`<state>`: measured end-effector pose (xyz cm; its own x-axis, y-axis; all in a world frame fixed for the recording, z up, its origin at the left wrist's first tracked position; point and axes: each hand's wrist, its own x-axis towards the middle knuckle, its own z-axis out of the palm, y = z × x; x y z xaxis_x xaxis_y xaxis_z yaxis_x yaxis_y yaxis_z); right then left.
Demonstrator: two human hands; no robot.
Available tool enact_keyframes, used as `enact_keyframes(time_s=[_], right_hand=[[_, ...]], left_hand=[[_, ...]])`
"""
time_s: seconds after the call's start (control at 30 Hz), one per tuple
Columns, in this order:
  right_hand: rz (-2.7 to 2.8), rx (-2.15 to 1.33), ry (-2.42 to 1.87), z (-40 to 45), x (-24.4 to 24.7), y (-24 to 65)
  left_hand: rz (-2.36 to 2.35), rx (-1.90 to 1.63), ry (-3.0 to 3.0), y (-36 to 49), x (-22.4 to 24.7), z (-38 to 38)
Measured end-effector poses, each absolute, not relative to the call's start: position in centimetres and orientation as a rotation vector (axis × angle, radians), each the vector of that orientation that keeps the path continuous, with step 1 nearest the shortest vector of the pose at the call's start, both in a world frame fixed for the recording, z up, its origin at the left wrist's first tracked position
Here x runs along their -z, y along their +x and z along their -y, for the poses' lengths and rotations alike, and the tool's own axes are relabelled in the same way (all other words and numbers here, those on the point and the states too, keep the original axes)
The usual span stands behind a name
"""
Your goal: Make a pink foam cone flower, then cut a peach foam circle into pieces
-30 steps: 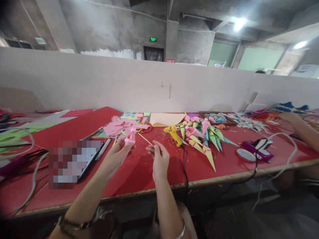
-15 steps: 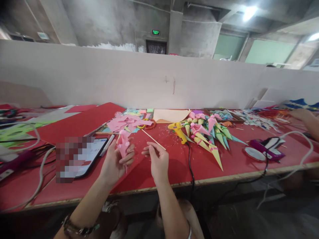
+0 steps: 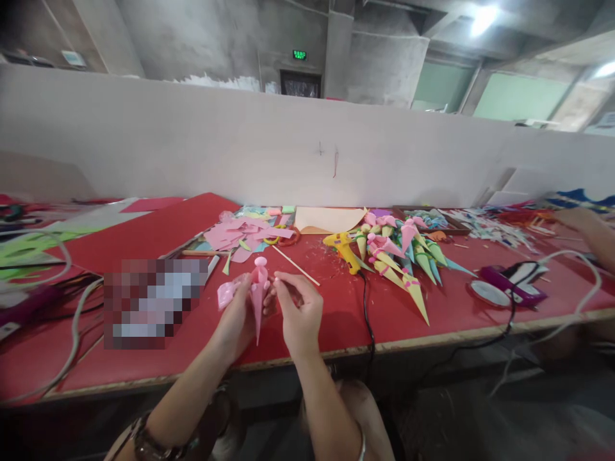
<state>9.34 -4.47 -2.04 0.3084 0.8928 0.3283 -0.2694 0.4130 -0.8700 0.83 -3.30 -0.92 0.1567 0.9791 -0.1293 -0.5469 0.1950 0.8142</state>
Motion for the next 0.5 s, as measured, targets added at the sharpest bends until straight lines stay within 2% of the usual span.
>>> enact_keyframes(time_s=[0.23,0.5], right_hand=[[1.206,-0.803,-0.824,4.23,2.59,9.15],[1.183,-0.849,-0.796,4.10,2.72,9.13]], left_hand=[[-0.827,-1.315,0.603,1.07,1.38,3.77],[-0.770,-1.292,0.581,1.10,0.87,4.11]])
